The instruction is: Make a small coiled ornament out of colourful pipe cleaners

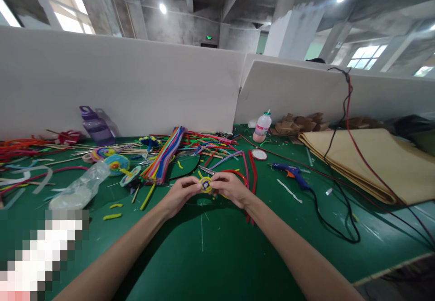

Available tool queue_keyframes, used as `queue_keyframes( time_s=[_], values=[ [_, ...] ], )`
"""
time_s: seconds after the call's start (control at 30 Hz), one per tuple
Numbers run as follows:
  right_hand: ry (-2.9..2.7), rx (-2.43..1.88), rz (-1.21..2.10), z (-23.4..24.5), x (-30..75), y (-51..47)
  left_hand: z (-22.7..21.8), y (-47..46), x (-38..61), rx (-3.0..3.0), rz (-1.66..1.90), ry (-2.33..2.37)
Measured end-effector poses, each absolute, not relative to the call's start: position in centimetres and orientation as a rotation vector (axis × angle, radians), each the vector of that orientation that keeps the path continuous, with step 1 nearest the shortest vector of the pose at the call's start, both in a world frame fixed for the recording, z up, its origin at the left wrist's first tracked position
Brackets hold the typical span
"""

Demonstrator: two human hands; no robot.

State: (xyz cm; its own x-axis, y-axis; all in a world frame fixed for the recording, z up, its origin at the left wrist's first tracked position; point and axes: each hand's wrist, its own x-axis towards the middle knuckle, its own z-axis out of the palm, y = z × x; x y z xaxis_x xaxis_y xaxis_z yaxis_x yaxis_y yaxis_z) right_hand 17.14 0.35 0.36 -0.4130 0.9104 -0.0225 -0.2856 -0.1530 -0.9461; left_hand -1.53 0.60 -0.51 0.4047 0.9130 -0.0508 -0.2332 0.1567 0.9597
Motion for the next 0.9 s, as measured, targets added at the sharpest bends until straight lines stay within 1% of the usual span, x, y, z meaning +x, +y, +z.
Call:
queue_keyframes(
  time_s=[0.13,0.4,0.6,0.77,0.9],
  values=[
    [-1.254,-0.816,1.765,0.3,17.4,0.5,-0.5,0.5,-1.5,1.156,0.935,0.771],
    [-1.137,-0.692,1.809,0.0,17.1,0.3,-0.5,0.2,-1.2,1.045,0.963,0.674],
    [-1.038,-0.705,1.716,0.0,16.8,0.4,-0.6,0.1,-0.7,0.972,1.028,0.599],
    [-1.004,-0.666,1.741,-0.1,16.1,0.2,-1.1,0.0,-0.5,1.005,1.045,0.691],
    [-1.074,-0.718,1.727,0.0,16.1,0.0,-1.0,0.0,-0.5,0.987,1.098,0.745]
  ],
)
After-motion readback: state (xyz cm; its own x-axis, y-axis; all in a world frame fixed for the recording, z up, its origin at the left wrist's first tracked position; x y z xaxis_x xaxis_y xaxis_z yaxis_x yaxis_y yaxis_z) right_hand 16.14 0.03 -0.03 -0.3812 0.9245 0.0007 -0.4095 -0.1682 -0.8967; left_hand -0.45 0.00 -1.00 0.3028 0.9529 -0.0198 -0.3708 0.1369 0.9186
